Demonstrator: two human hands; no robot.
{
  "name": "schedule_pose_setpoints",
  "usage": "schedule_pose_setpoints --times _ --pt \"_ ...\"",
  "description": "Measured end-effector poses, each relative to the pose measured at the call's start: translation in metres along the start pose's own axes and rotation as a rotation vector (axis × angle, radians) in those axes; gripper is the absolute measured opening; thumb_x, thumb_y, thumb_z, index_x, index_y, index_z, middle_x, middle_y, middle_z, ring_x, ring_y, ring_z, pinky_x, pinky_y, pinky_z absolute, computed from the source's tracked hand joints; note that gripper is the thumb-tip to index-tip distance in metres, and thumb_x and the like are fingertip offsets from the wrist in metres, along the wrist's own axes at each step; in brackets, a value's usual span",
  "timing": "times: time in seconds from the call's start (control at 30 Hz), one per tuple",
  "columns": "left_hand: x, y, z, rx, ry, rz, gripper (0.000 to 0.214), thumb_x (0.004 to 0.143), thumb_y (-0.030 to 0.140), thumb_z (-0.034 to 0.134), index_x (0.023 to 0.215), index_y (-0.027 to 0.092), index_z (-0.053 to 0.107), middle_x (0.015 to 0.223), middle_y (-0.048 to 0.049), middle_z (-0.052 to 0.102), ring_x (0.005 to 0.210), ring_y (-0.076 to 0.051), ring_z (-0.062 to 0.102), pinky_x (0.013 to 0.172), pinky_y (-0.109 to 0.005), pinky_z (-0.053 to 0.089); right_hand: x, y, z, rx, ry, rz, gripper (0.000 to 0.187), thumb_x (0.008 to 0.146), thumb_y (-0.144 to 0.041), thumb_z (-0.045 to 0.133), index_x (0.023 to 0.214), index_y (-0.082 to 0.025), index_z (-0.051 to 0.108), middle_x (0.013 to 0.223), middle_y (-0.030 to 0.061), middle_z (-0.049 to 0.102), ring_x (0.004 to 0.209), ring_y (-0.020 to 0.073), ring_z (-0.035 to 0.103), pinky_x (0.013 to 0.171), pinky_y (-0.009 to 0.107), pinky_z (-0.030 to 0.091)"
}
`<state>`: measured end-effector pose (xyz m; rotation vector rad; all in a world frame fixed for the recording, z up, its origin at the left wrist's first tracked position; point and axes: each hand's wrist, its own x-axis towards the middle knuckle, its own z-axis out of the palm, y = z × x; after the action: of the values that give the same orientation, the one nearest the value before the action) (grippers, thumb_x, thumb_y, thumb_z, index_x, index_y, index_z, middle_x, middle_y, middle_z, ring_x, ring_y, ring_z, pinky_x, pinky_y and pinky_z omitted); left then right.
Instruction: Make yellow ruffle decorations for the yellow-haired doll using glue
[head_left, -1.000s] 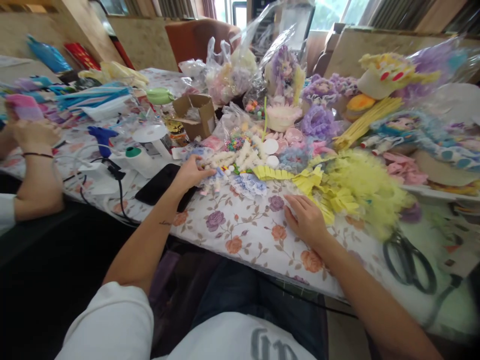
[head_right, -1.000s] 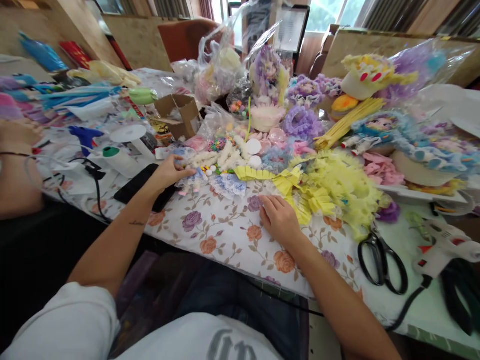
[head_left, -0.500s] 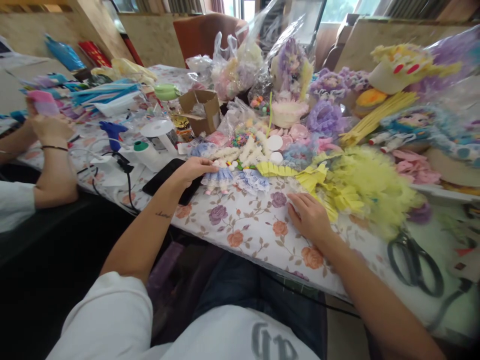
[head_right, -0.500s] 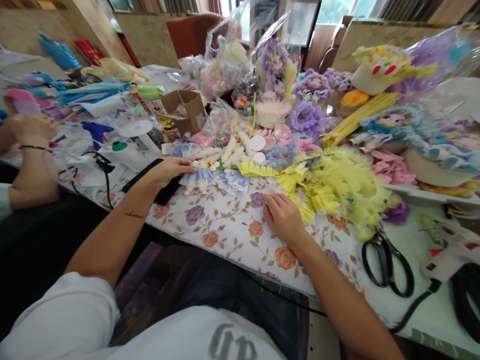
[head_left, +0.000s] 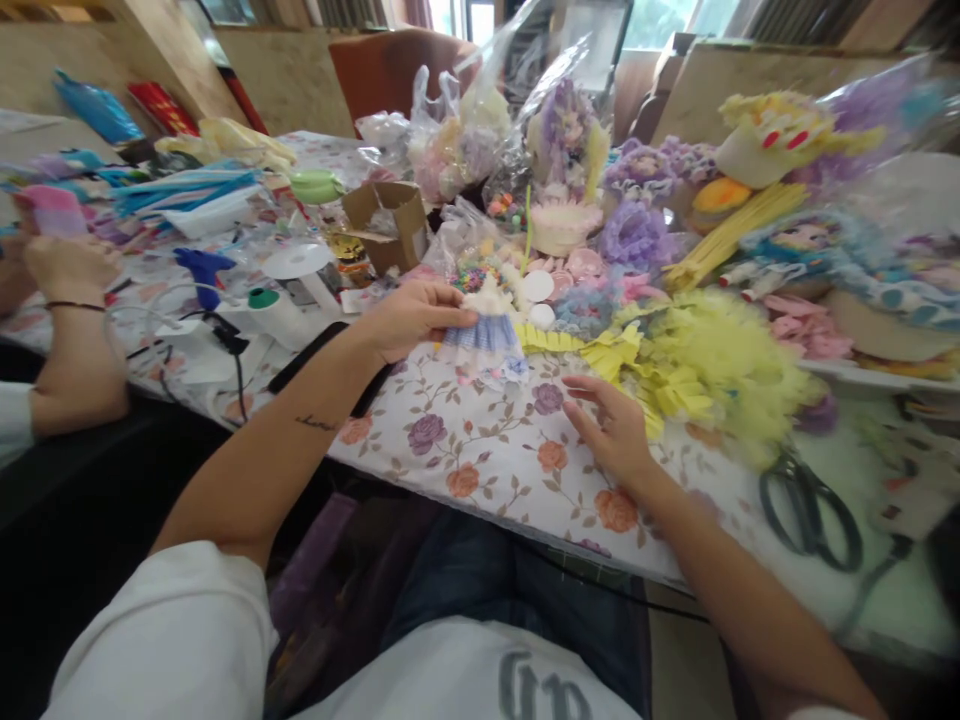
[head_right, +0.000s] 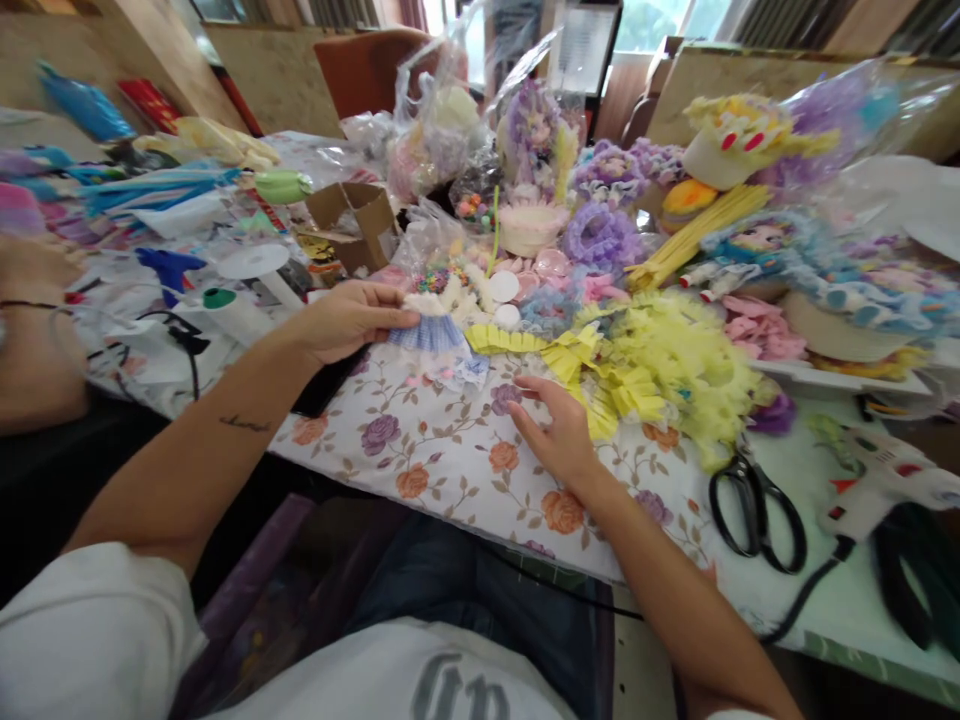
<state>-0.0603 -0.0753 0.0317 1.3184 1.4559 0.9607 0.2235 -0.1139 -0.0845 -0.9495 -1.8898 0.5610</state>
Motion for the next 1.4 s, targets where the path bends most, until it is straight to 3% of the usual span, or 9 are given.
schedule_pose_setpoints --times 0.07,0.17,0.3,0.4,0.53,0.77,1.0,1.17,1.4 --pt "0.000 -0.003 0.032 -0.082 -0.243 -0.005 0.020 0.068 0.023 0.082 0.067 0.013 0.065 0.061 0.0016 0.057 0.050 -0.005 0.046 0.047 -0.019 0.031 0.002 -0.005 0.002 0.305 0.014 0.168 0.037 0.090 -0.048 0.065 0.118 -0.023 0.064 0.118 0.0103 0.074 0.106 0.0228 0.072 0.094 0.040 0.059" --pt "0.002 -0.014 0.075 -0.159 -0.432 -0.032 0.032 0.062 0.032 0.087 0.071 0.013 0.063 0.062 0.0020 0.059 0.053 -0.006 0.049 0.048 -0.018 0.033 0.005 -0.006 0.003 0.529 0.015 0.278 0.043 0.082 -0.053 0.073 0.112 -0.024 0.065 0.113 0.0065 0.074 0.107 0.0224 0.070 0.095 0.038 0.057" --pt "0.006 -0.026 0.102 -0.093 -0.420 0.093 0.034 0.060 0.035 0.087 0.073 0.014 0.063 0.063 0.0029 0.060 0.059 -0.008 0.052 0.056 -0.021 0.039 0.005 -0.002 -0.001 0.499 -0.001 0.533 0.032 0.077 -0.046 0.077 0.096 -0.021 0.069 0.087 0.0015 0.071 0.074 0.0177 0.066 0.061 0.029 0.057" --pt "0.012 -0.028 0.101 0.066 -0.358 0.215 0.028 0.067 0.034 0.081 0.081 0.013 0.069 0.073 -0.0006 0.066 0.070 -0.012 0.058 0.064 -0.024 0.045 0.005 -0.002 -0.004 0.541 -0.021 0.681 0.029 0.075 -0.044 0.075 0.091 -0.020 0.069 0.074 -0.0007 0.065 0.059 0.0151 0.059 0.044 0.024 0.047" --pt "0.018 -0.022 0.096 0.149 -0.402 0.276 0.047 0.070 0.036 0.078 0.109 0.012 0.070 0.086 -0.0039 0.070 0.080 -0.015 0.063 0.072 -0.027 0.049 0.007 -0.005 -0.005 0.573 -0.054 0.678 0.027 0.072 -0.041 0.077 0.087 -0.019 0.069 0.071 -0.0020 0.062 0.054 0.0114 0.053 0.041 0.021 0.043" --pt "0.023 -0.009 0.104 0.366 -0.414 0.407 0.016 0.071 0.027 0.073 0.077 0.013 0.073 0.064 0.0007 0.063 0.059 -0.011 0.051 0.057 -0.024 0.037 0.008 -0.006 -0.006 0.569 -0.043 0.647 0.029 0.068 -0.041 0.080 0.083 -0.019 0.068 0.071 -0.0035 0.055 0.056 0.0092 0.046 0.045 0.022 0.048" --pt "0.022 0.009 0.104 0.616 -0.455 0.552 0.032 0.078 0.026 0.068 0.108 0.016 0.076 0.089 -0.0044 0.076 0.083 -0.018 0.066 0.076 -0.027 0.046 0.010 -0.006 -0.011 0.592 -0.075 0.638 0.028 0.070 -0.044 0.078 0.078 -0.019 0.066 0.066 -0.0041 0.052 0.051 0.0088 0.045 0.044 0.024 0.045" --pt "0.020 0.020 0.108 0.742 -0.481 0.620 0.028 0.088 0.026 0.058 0.107 0.018 0.077 0.103 -0.0054 0.078 0.094 -0.020 0.069 0.082 -0.028 0.046 0.009 0.000 -0.009 0.685 -0.031 0.639 0.029 0.071 -0.046 0.078 0.081 -0.021 0.067 0.069 -0.0040 0.054 0.051 0.0084 0.043 0.046 0.024 0.046" --pt "0.022 0.024 0.114 0.742 -0.448 0.642 0.022 0.085 0.024 0.061 0.096 0.015 0.078 0.090 -0.0044 0.078 0.080 -0.018 0.067 0.074 -0.028 0.045 0.009 0.013 -0.007 0.762 -0.029 0.662 0.030 0.073 -0.042 0.079 0.095 -0.024 0.070 0.085 -0.0021 0.063 0.069 0.0105 0.053 0.058 0.021 0.045"
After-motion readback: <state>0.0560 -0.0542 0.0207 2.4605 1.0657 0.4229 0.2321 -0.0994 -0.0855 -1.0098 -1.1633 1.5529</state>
